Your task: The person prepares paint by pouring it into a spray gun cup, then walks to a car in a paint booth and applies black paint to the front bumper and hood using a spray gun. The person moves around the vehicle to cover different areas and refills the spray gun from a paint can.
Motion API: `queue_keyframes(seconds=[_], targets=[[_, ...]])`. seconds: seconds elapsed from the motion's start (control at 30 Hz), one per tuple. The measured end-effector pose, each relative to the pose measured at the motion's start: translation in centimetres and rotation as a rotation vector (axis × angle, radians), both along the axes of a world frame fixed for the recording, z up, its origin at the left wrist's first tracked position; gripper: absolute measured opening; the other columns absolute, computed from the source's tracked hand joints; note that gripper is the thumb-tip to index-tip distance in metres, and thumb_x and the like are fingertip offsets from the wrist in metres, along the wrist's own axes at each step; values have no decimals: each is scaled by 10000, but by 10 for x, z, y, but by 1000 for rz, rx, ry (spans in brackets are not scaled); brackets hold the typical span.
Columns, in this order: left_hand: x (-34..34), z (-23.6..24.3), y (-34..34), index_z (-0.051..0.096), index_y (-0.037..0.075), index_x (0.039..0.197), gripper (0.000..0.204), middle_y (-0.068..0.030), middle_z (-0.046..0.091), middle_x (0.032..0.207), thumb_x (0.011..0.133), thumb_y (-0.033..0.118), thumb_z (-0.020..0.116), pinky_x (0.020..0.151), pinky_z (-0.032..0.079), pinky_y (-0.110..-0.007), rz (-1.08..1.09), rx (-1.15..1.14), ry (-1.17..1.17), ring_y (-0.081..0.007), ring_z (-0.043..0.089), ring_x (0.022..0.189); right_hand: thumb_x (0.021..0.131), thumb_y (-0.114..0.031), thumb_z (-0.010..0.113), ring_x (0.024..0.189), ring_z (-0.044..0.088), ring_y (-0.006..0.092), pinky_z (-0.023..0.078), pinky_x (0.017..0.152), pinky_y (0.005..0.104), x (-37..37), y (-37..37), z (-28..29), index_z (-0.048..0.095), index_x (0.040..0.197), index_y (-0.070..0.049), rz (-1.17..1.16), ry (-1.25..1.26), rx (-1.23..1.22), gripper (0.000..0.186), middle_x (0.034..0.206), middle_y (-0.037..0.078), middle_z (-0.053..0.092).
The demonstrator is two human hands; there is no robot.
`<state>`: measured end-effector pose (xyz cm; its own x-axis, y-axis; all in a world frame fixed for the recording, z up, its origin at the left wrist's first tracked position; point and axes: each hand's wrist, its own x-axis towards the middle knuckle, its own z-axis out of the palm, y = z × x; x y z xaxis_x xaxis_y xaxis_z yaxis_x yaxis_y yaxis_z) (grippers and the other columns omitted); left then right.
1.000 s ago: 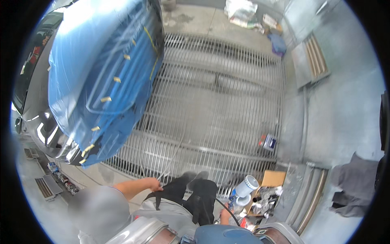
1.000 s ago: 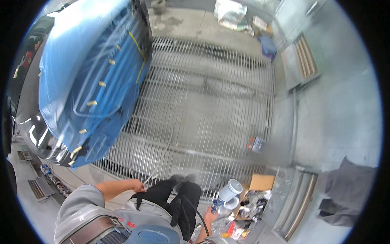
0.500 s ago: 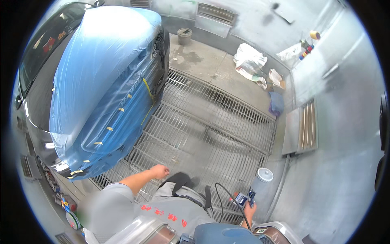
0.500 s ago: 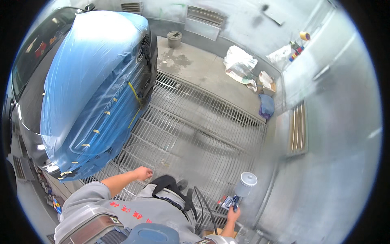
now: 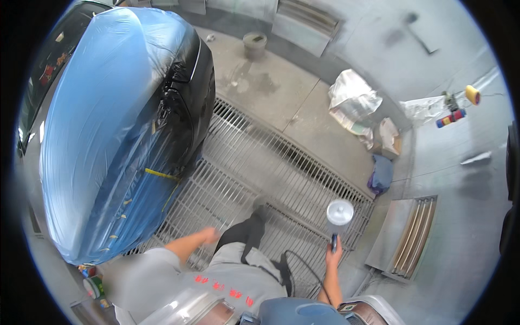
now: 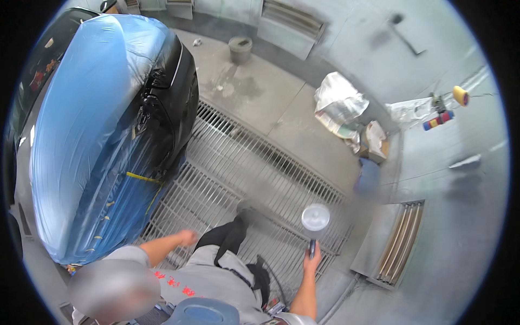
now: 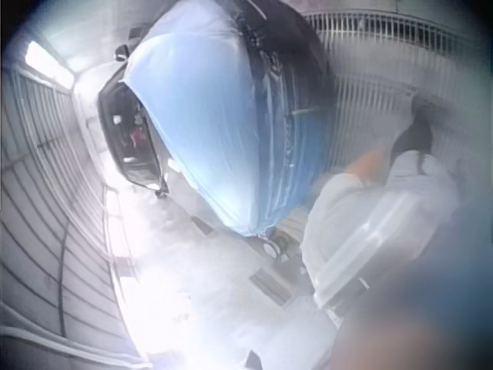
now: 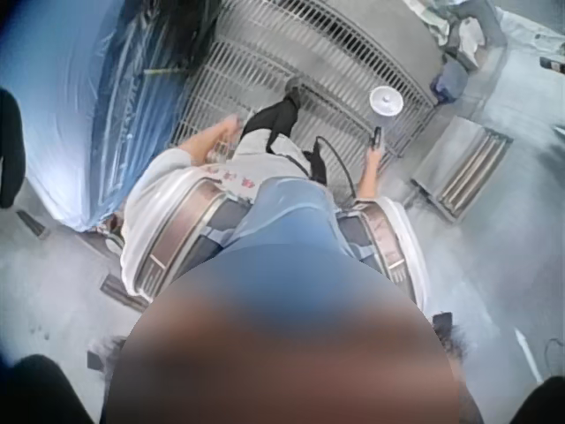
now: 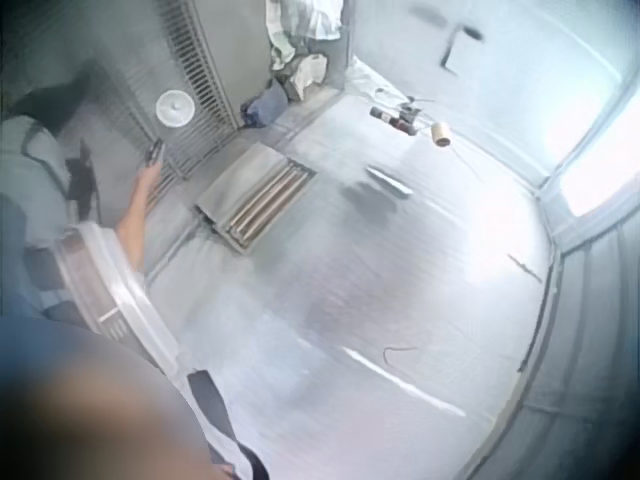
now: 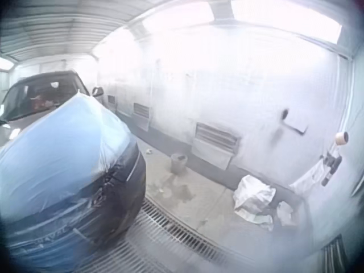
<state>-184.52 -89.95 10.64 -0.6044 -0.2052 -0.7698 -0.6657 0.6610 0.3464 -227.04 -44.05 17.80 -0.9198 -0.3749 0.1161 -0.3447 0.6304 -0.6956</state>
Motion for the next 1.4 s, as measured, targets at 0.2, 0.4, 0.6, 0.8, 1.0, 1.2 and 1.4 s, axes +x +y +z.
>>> queue_keyframes(seconds=[0.2,0.4,0.6,0.8,1.0,1.2,1.4], targets=[[-202,112,-51,731,136,1240,341,-123,781,1135,976,331,637,966,575,-442,442,151,312,-328,732,1088,941,-52,733,1230,650,237,475,1066,350,-149,-190,32,574,1454,32,-24,-320,-118,544,1334,184,697],[-247,94,-81,732,129,1255,377,-122,767,1192,981,364,623,994,562,-449,612,154,326,-341,716,1123,973,-76,730,1195,657,243,483,1065,349,-296,-402,45,555,1433,84,326,-179,-219,517,1301,184,697],[-255,64,-110,745,148,1245,370,-126,753,1232,979,373,619,1018,547,-458,837,9,103,-345,688,1178,994,-81,714,766,623,102,535,700,267,-356,-591,72,631,1285,33,493,-513,-395,324,975,35,674],[-325,46,-87,746,138,1239,362,-154,749,1195,985,363,621,998,549,-456,1192,-117,46,-357,690,1149,1014,-76,689,682,570,62,475,610,228,-378,-703,-4,634,1277,-5,672,-803,-424,278,905,-5,652],[-513,70,20,646,100,1402,535,-212,730,1234,1018,471,609,1031,531,-435,1859,-74,-178,-372,691,1189,1018,-90,685,798,577,73,508,699,251,-441,-783,-158,596,1344,23,720,-1098,-252,356,1091,24,684],[-634,75,-16,679,118,1356,480,-194,676,1308,966,399,671,1075,493,-456,1391,-133,-473,-372,640,1218,1033,-120,666,746,531,72,475,665,245,-479,-842,-228,596,1347,8,651,-1225,-262,346,970,-5,643],[-693,-18,-152,578,106,1450,650,-188,655,1333,854,210,815,1094,478,-478,1796,-4,-10,-380,601,1260,1064,-209,639,599,504,75,404,533,251,-494,-874,-174,675,1163,-73,521,-1421,-222,172,864,4,645]])
